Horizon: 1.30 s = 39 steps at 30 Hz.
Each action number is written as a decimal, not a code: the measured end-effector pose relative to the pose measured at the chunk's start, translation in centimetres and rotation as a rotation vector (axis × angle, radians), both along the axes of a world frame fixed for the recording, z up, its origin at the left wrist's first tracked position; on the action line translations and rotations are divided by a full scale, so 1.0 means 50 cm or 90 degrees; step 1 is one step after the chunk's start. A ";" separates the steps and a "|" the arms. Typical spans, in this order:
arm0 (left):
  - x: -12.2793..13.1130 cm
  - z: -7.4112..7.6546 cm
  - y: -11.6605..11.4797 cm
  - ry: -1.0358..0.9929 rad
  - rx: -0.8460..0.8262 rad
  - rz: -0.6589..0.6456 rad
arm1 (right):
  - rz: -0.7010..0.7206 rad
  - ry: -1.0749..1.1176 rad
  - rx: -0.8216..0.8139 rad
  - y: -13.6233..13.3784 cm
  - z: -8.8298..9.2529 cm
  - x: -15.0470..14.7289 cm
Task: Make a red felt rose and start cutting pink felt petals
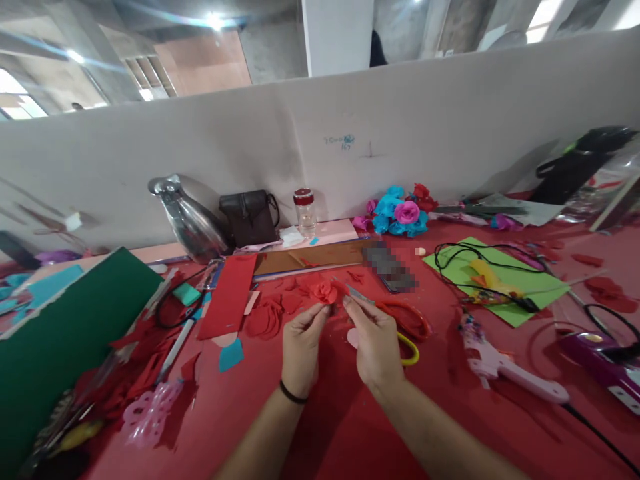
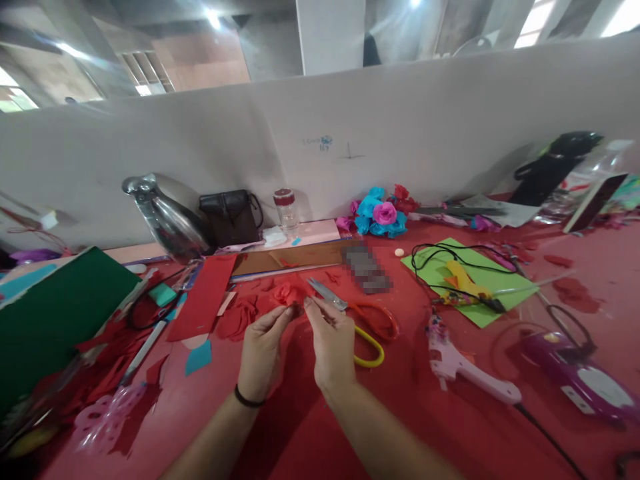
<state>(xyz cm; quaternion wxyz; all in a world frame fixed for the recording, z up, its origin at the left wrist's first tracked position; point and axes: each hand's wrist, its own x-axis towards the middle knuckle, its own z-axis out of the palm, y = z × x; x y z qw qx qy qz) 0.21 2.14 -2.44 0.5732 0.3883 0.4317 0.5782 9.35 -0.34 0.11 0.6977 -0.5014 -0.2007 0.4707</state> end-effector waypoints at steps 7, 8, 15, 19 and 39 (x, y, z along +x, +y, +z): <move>0.002 -0.001 -0.007 0.027 0.016 0.010 | 0.025 0.016 0.054 0.003 -0.024 -0.014; 0.004 -0.004 -0.006 0.006 0.011 0.011 | 0.025 0.020 0.068 0.005 -0.030 -0.015; 0.013 -0.006 -0.005 -0.116 -0.055 0.013 | 0.016 0.027 0.104 0.010 -0.039 -0.028; 0.016 -0.005 -0.007 -0.114 -0.053 0.007 | 0.003 0.016 0.108 0.009 -0.034 -0.032; 0.014 -0.019 0.000 -0.172 0.022 -0.007 | 0.037 0.031 0.112 -0.018 0.015 -0.038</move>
